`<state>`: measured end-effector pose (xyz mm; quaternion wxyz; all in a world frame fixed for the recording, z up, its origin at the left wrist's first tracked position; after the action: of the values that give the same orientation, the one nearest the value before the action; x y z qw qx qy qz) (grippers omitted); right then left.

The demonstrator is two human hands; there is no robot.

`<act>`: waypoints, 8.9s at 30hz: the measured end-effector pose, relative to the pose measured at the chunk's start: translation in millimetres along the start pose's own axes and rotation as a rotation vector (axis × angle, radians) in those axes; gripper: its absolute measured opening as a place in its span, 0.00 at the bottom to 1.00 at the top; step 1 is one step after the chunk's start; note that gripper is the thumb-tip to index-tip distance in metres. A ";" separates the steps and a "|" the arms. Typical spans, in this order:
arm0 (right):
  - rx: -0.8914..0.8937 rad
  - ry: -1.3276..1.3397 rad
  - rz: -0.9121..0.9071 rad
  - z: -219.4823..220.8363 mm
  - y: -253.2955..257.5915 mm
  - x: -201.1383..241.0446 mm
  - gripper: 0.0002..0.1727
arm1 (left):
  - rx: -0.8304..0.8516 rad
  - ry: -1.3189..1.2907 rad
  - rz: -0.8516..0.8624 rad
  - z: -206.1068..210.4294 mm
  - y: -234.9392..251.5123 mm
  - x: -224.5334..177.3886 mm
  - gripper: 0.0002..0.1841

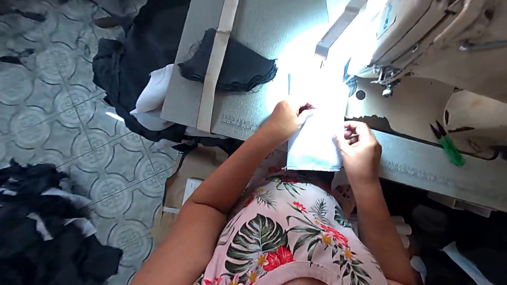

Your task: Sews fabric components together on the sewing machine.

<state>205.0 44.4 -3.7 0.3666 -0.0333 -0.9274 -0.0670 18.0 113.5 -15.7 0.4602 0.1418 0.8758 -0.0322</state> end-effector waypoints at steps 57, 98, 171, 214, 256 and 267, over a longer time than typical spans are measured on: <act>-0.013 -0.214 -0.483 63.3 3.5 48.1 0.18 | 0.161 0.529 -0.006 43.6 249.4 6.2 0.25; -0.014 -0.205 -0.455 62.6 4.4 46.0 0.16 | 0.268 0.608 -0.205 18.9 235.9 -13.0 0.26; -0.001 -0.202 -0.453 62.4 5.5 45.0 0.16 | -0.069 0.725 0.009 -2.3 246.4 -3.5 0.39; -0.051 -0.204 -0.445 58.5 1.7 45.4 0.18 | -0.117 0.328 0.034 -52.0 -29.2 -15.5 0.10; 0.000 0.108 0.026 3.7 -34.5 17.7 0.10 | 0.214 0.466 -0.089 40.8 -31.5 -34.7 0.30; -0.221 -0.090 -0.232 8.3 -47.3 37.5 0.09 | 0.082 0.249 -0.195 31.6 -32.7 -13.1 0.22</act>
<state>166.9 -0.7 11.2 0.3085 0.0309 -0.9275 -0.2088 41.2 73.3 -25.6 0.3367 0.0778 0.9336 -0.0948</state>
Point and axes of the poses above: each hand's wrist, its own y-axis towards the middle knuckle, its own z-axis out of the palm, x = y × z, the point moved 10 cm from there along y, towards the middle knuckle, and after that the axes turned 1 degree about y, right-handed, at the moved point
